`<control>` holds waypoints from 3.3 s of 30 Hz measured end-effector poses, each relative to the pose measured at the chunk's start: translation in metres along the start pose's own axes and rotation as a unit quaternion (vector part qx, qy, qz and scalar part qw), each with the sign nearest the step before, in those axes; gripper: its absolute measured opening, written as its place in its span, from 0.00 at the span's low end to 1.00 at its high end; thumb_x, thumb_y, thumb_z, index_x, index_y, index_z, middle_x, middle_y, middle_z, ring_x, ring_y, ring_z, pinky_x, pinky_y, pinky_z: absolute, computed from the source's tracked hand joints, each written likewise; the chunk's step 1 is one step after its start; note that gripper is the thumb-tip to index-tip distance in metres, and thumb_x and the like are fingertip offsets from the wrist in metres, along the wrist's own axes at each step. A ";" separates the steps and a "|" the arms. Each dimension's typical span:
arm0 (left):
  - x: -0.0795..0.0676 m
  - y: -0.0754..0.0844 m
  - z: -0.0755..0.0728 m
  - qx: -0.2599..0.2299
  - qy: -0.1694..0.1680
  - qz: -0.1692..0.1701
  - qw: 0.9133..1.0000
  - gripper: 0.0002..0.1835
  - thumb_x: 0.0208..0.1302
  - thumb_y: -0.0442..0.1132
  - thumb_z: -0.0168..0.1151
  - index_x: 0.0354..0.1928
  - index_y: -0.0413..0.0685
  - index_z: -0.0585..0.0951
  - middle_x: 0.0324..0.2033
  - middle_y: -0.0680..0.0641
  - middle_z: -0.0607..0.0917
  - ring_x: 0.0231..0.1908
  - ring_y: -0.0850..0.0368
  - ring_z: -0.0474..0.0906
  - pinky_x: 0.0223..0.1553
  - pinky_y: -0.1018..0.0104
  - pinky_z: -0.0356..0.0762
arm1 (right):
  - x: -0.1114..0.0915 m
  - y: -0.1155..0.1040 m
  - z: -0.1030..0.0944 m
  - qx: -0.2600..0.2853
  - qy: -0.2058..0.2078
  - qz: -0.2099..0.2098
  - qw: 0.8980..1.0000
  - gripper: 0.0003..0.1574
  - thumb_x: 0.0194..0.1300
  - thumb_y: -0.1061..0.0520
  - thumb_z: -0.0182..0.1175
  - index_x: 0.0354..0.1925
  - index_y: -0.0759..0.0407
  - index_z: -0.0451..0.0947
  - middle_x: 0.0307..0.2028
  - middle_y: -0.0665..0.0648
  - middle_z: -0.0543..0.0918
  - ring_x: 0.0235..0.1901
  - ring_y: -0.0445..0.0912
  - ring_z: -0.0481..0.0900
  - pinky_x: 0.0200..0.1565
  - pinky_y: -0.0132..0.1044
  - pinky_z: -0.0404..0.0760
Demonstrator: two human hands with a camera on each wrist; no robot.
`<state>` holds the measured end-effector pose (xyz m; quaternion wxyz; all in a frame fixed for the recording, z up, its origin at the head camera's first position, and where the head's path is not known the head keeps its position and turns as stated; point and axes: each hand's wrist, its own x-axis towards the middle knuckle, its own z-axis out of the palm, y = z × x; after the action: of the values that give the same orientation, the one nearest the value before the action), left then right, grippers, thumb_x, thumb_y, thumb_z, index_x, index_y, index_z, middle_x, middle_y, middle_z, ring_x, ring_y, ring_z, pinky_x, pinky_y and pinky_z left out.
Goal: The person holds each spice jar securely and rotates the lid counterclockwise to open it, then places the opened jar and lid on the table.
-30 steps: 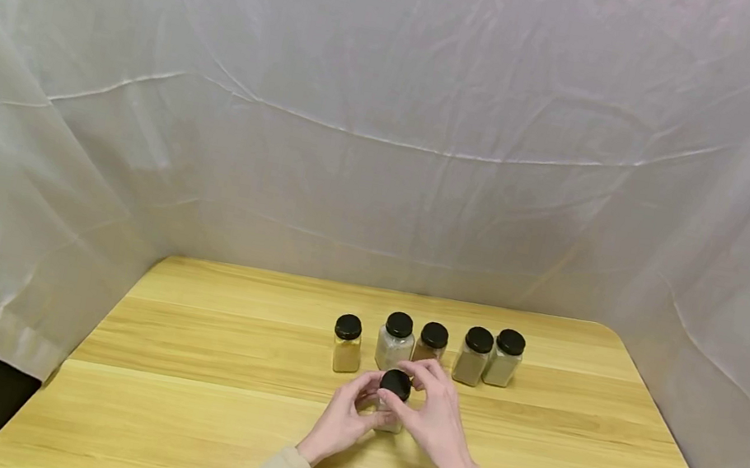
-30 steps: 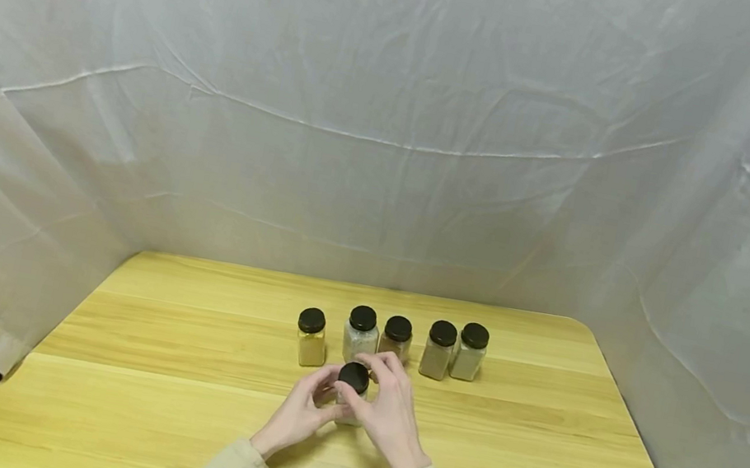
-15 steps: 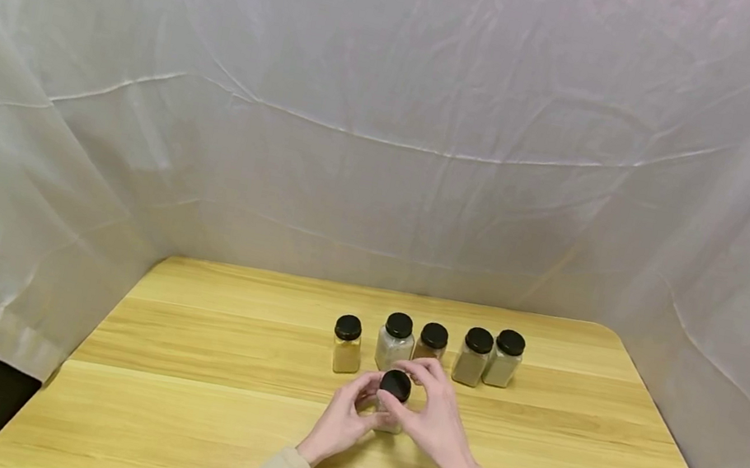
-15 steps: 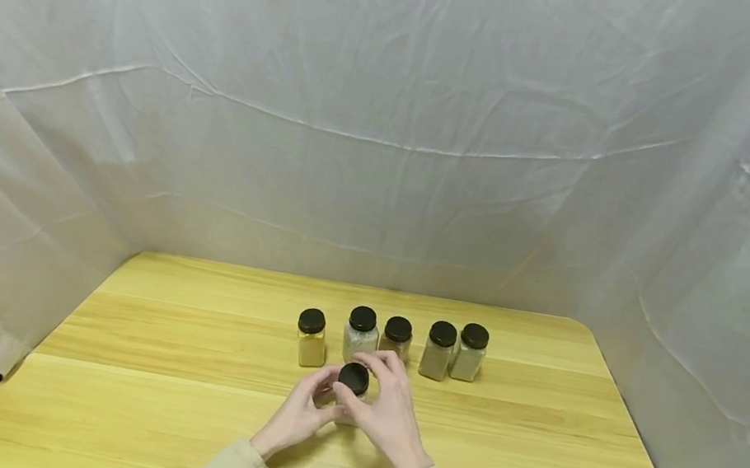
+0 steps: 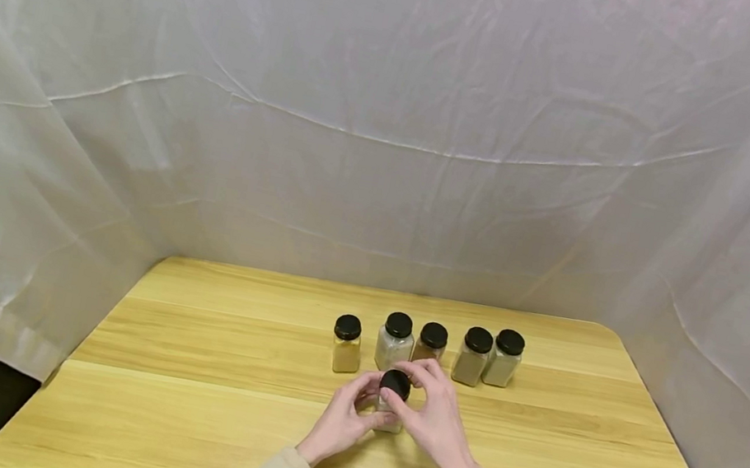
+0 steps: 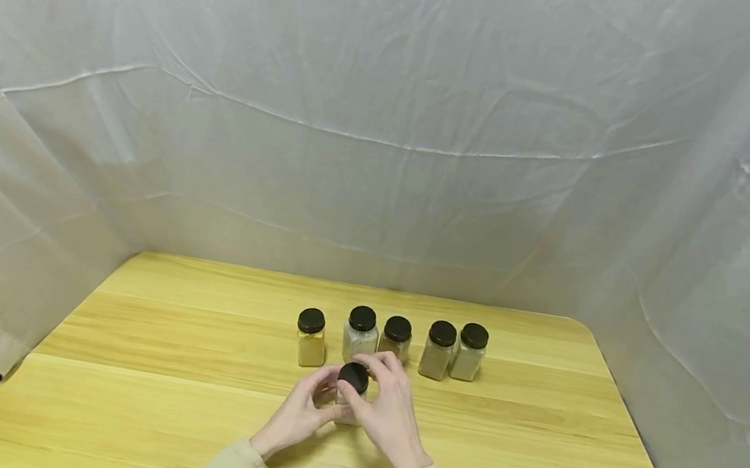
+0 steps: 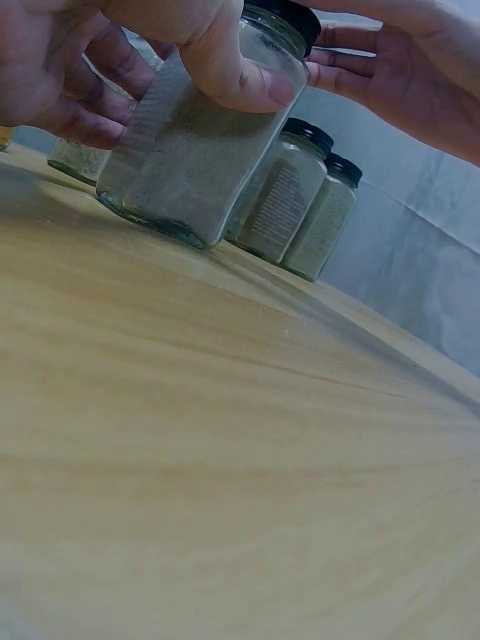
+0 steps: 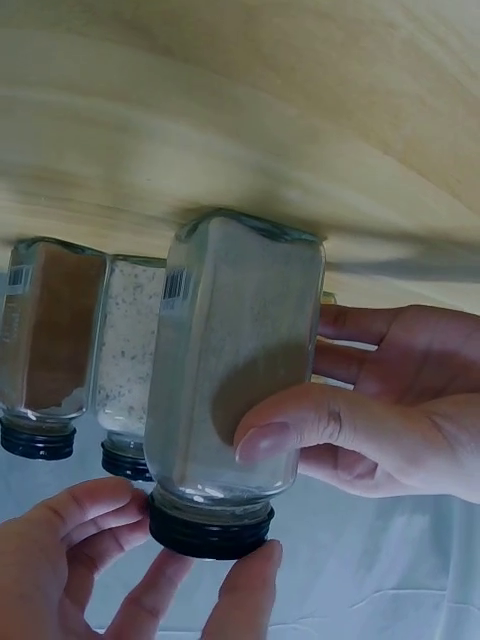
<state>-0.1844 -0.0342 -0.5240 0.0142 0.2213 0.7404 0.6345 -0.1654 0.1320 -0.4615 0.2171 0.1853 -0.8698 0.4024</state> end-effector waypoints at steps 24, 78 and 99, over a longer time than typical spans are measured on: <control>0.000 0.000 0.000 -0.003 -0.001 -0.007 1.000 0.29 0.62 0.36 0.71 0.64 0.39 0.74 0.58 0.38 0.83 0.59 0.47 0.80 0.67 0.61 0.77 | 0.001 -0.001 0.002 0.011 0.000 0.038 0.999 0.28 0.52 0.55 0.78 0.51 0.59 0.84 0.42 0.54 0.82 0.39 0.45 0.77 0.42 0.40 0.80; 0.001 0.000 0.000 0.001 0.001 -0.004 1.000 0.28 0.61 0.35 0.71 0.63 0.39 0.75 0.57 0.38 0.83 0.58 0.44 0.80 0.66 0.60 0.78 | 0.001 0.001 0.002 0.032 -0.012 0.024 0.999 0.27 0.55 0.56 0.75 0.53 0.59 0.83 0.48 0.53 0.83 0.49 0.48 0.80 0.52 0.42 0.78; 0.001 0.002 0.000 0.006 0.003 0.001 1.000 0.28 0.62 0.35 0.71 0.64 0.38 0.74 0.57 0.38 0.83 0.58 0.47 0.81 0.67 0.59 0.78 | 0.004 -0.001 0.004 0.024 -0.020 0.040 0.999 0.28 0.54 0.54 0.76 0.53 0.60 0.83 0.46 0.54 0.83 0.46 0.48 0.80 0.50 0.38 0.76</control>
<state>-0.1846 -0.0338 -0.5216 0.0096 0.2203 0.7443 0.6304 -0.1692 0.1278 -0.4611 0.1790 0.1636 -0.8706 0.4280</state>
